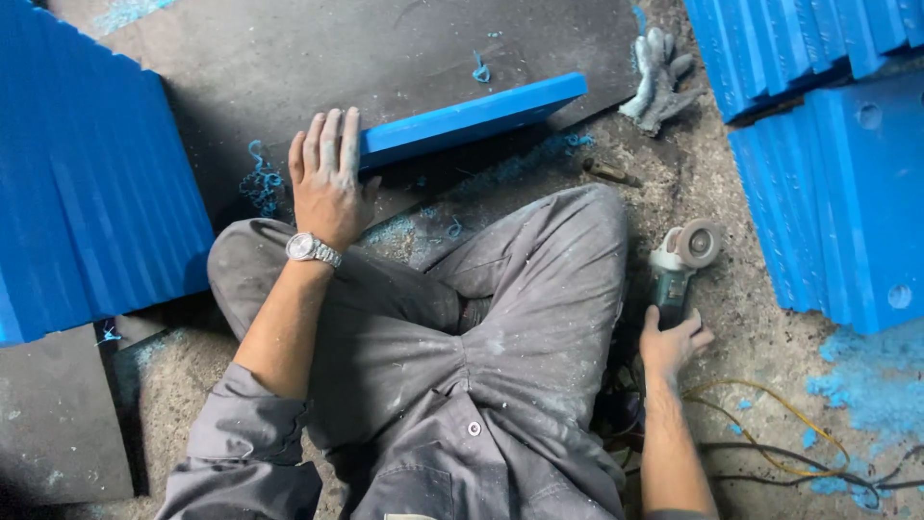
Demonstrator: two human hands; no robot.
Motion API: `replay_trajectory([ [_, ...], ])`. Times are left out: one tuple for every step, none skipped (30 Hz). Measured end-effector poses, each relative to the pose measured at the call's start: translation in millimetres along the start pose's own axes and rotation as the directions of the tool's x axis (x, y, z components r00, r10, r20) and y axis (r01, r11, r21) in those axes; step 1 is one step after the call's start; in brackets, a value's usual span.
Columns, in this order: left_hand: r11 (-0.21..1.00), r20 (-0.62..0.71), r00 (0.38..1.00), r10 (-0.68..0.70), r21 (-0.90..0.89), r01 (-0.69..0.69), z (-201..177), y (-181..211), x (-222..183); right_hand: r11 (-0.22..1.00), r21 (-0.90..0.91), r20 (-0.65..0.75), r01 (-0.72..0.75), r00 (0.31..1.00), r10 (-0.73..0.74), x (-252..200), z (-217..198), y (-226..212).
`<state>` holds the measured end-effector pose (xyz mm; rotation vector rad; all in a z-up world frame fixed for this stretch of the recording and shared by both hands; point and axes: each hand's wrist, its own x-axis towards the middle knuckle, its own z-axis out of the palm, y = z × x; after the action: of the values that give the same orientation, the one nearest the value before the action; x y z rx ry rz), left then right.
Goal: Deburring and smoothing the edges of blue plastic blocks using a hand tool and an angle grinder.
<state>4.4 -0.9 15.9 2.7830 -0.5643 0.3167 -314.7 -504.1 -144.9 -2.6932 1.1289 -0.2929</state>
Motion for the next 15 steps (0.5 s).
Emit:
replay_trajectory([
  [1.0, 0.008, 1.0, 0.009, -0.006, -0.009, 3, 1, -5, 1.0, -0.006, 0.001, -0.012, 1.0, 0.012, -3, 8, 9],
  [1.0, -0.001, 1.0, 0.008, 0.016, -0.008, 5, 1, -5, 0.995, -0.029, 0.082, -0.092, 0.992, 0.094, 0, 21, 13],
  [0.999, -0.011, 1.0, 0.007, 0.039, -0.006, 7, -1, -5, 0.984, -0.058, 0.162, -0.17, 0.971, 0.177, 3, 33, 16],
  [0.999, -0.009, 1.0, 0.008, 0.039, -0.008, 7, 1, -6, 0.984, -0.058, 0.162, -0.171, 0.97, 0.179, 3, 40, 16],
  [0.999, -0.012, 1.0, 0.005, 0.033, -0.004, 7, 2, -7, 0.978, -0.085, 0.134, -0.191, 0.97, 0.201, 2, 47, 16],
  [1.0, -0.018, 1.0, -0.002, 0.026, 0.003, 7, 3, -8, 0.972, -0.112, 0.105, -0.208, 0.97, 0.219, 4, 55, 15],
  [1.0, -0.02, 1.0, -0.005, 0.026, 0.005, 7, 5, -9, 0.972, -0.112, 0.104, -0.205, 0.971, 0.217, 6, 54, 14],
  [1.0, -0.015, 1.0, -0.014, 0.027, 0.015, 7, 6, -8, 0.961, -0.152, 0.077, -0.232, 0.966, 0.245, 11, 57, 10],
  [0.999, -0.01, 1.0, -0.024, 0.027, 0.024, 6, 6, -8, 0.947, -0.191, 0.049, -0.259, 0.961, 0.273, 16, 59, 6],
  [0.999, -0.011, 0.999, -0.031, 0.03, 0.031, 6, 7, -9, 0.949, -0.19, 0.053, -0.252, 0.963, 0.266, 18, 47, -2],
  [0.999, -0.018, 0.999, -0.029, 0.024, 0.03, 5, 6, -10, 0.949, -0.132, 0.08, -0.286, 0.951, 0.297, 20, 34, -9],
  [0.999, -0.029, 0.999, -0.028, 0.017, 0.029, 5, 7, -9, 0.945, -0.071, 0.107, -0.318, 0.94, 0.325, 24, 23, -17],
  [0.999, -0.034, 0.999, -0.035, 0.021, 0.036, 5, 8, -7, 0.948, -0.068, 0.11, -0.31, 0.942, 0.316, 29, 16, -19],
  [0.999, -0.03, 0.999, -0.028, 0.018, 0.029, 4, 8, -9, 0.956, -0.035, 0.133, -0.291, 0.947, 0.293, 28, 8, -22],
  [1.0, -0.026, 0.999, -0.021, 0.015, 0.021, 3, 8, -10, 0.962, -0.001, 0.155, -0.272, 0.951, 0.268, 27, -1, -24],
])
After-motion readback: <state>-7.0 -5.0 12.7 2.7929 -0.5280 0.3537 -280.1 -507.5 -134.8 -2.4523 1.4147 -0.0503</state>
